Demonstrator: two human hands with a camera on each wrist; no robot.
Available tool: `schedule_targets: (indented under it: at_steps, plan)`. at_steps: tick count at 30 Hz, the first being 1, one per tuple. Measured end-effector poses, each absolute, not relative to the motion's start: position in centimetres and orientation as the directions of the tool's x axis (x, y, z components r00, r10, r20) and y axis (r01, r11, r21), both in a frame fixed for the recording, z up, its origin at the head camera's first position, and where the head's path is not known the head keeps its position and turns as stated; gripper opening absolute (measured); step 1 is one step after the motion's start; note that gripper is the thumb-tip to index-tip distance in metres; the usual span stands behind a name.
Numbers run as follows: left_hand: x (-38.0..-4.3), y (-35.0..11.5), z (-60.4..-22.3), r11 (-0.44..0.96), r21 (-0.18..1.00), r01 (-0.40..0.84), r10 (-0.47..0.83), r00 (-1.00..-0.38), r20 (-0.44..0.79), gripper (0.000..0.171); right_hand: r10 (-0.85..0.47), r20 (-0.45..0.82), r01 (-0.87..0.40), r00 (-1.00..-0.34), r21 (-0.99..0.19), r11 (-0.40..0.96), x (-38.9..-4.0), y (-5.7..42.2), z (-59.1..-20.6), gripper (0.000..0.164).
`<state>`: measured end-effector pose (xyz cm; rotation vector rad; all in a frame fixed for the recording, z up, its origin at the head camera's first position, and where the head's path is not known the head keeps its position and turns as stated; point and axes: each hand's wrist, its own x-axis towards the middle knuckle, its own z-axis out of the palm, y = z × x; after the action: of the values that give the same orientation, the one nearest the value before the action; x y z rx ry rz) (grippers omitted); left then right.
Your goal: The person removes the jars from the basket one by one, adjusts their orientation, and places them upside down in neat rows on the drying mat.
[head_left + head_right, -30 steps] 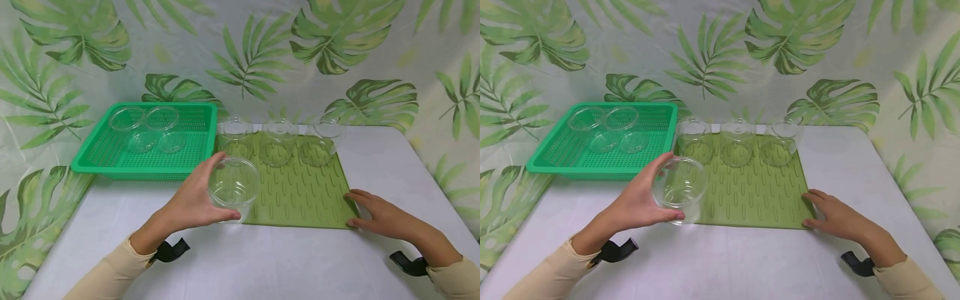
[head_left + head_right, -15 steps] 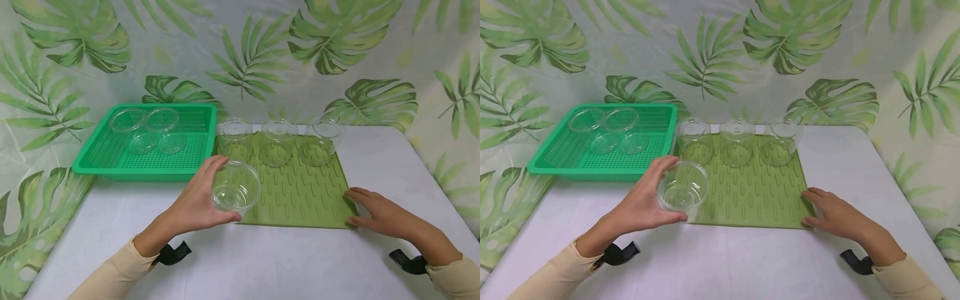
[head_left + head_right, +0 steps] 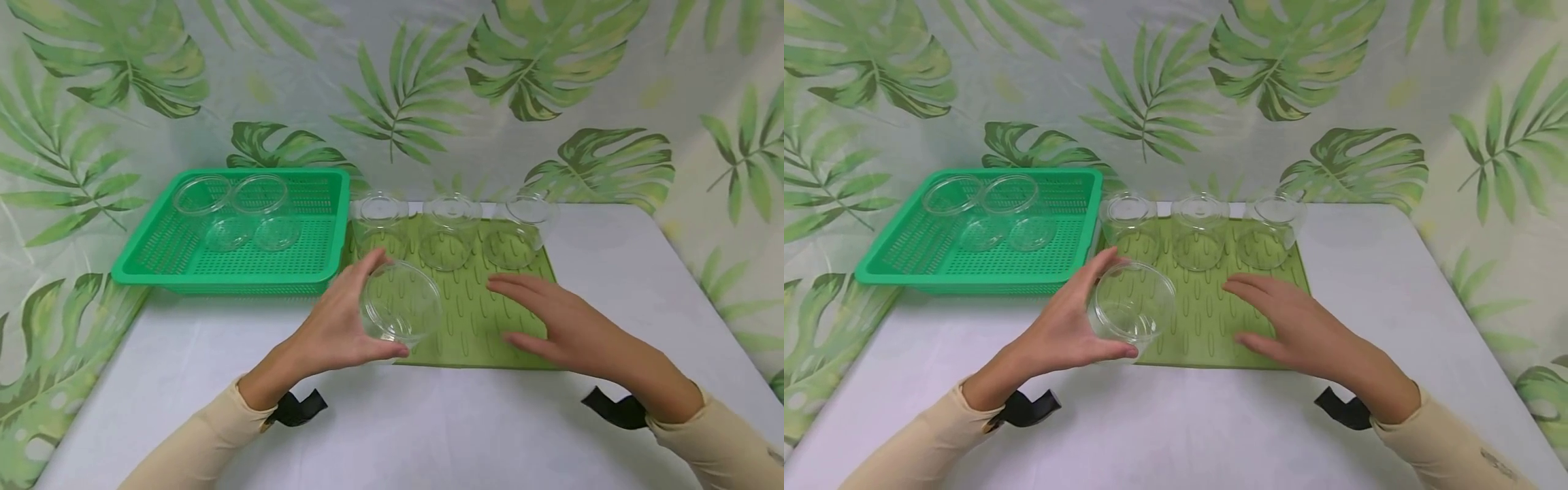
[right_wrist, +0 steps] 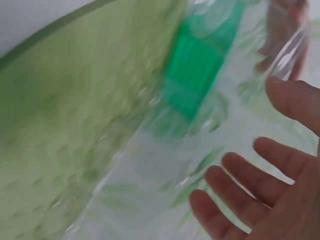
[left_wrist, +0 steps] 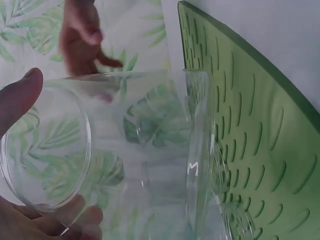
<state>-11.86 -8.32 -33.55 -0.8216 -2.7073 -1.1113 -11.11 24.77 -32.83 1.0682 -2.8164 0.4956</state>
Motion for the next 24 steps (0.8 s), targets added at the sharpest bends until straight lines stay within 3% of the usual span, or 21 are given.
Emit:
schedule_targets:
  at_steps: [5,13,24]
  plan:
    - [-11.9,-7.7,-33.7,0.563,0.578,0.59,0.479,-0.803,0.354,0.115,-0.701,0.243,-0.737,-0.671,-0.32,0.595,-11.9,21.2,-31.7,0.078]
    - [-12.1,-7.3,-33.8,0.517,0.546,0.659,0.54,-0.746,0.389,0.114,-0.755,0.263,-0.784,-0.601,-0.376,0.494,-12.7,18.1,-31.5,0.093]
    - [-11.8,-7.1,-34.6,0.476,0.556,0.681,0.564,-0.722,0.401,0.108,-0.755,0.256,-0.791,-0.604,-0.307,0.529,-13.0,16.8,-32.3,0.108]
